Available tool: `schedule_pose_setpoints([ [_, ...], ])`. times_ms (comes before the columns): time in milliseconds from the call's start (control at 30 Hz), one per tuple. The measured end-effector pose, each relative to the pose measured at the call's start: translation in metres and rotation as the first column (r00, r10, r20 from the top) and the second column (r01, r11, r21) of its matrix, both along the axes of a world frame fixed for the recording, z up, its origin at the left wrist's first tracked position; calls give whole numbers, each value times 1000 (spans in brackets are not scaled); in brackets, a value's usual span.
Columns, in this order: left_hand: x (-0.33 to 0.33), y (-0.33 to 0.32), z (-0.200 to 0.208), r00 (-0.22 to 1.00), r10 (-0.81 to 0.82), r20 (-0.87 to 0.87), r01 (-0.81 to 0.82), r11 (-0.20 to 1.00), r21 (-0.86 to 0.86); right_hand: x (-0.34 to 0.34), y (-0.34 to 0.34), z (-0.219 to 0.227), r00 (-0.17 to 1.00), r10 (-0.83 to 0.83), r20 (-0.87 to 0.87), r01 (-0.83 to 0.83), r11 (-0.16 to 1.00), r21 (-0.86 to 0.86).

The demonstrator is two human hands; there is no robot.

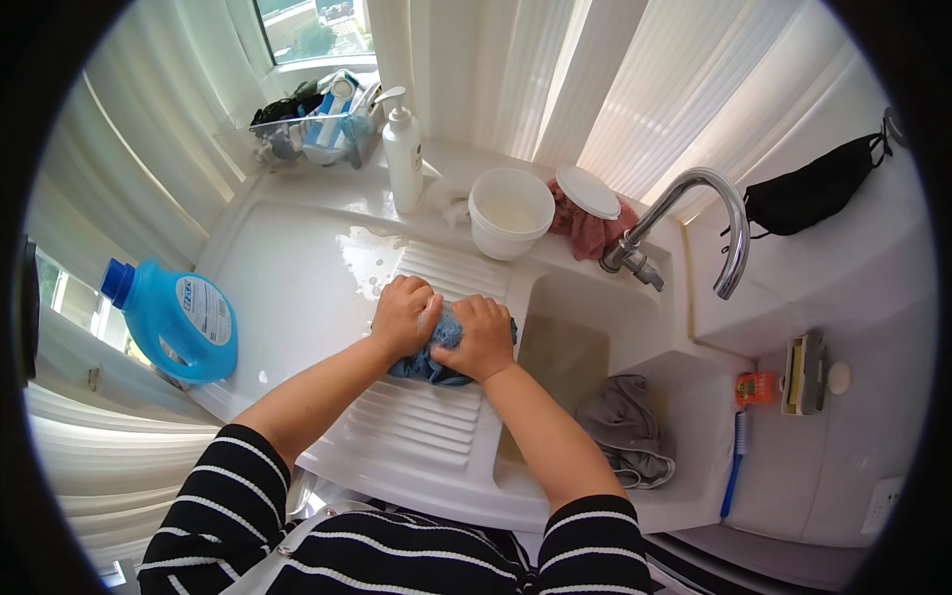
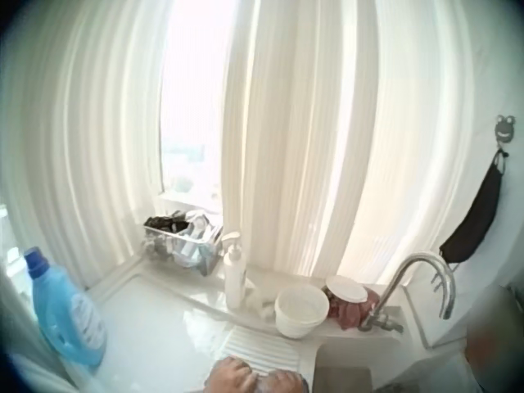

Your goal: The person hand-washes a blue garment in a white sink. They scrub the fabric on the sink's built-in washboard, rinse it under the faucet, and wring out the excess water. The person repeats this process, ensuring the garment is thoroughly cleaned.

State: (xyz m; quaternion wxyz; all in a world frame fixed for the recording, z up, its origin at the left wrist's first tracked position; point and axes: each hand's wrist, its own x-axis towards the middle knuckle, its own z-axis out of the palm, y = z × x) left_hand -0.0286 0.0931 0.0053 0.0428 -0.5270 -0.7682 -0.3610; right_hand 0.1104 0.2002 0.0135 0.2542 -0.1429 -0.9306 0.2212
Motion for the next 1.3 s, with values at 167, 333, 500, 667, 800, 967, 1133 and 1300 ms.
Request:
schedule_pose_setpoints([
  [167,-5,-8,21,988,-36,151,45,997,-56,16,-9,33,993,72,-97,-74,997,-23],
  [333,49,-103,30,945,-315,-85,324,935,144,87,-65,8,938,301,-172,-313,948,-49],
  [500,-5,12,-4,990,68,125,-73,997,38,-6,13,-16,974,35,-224,-18,997,77],
  [667,-37,35,19,957,289,2,-283,941,-187,-41,24,-16,938,-345,-22,345,939,10],
  [800,-1,-36,22,983,-167,82,166,986,18,30,-31,3,982,-189,-4,185,965,-187],
  [967,19,-49,9,982,-188,-22,189,974,127,23,-44,-11,978,90,-186,-103,993,-64],
  [1133,-44,43,3,989,94,-115,-66,972,225,-49,32,-18,982,-84,-168,85,996,-4],
  [1300,-25,-10,27,993,-117,33,105,962,250,0,7,16,988,83,-131,-127,916,-380],
])
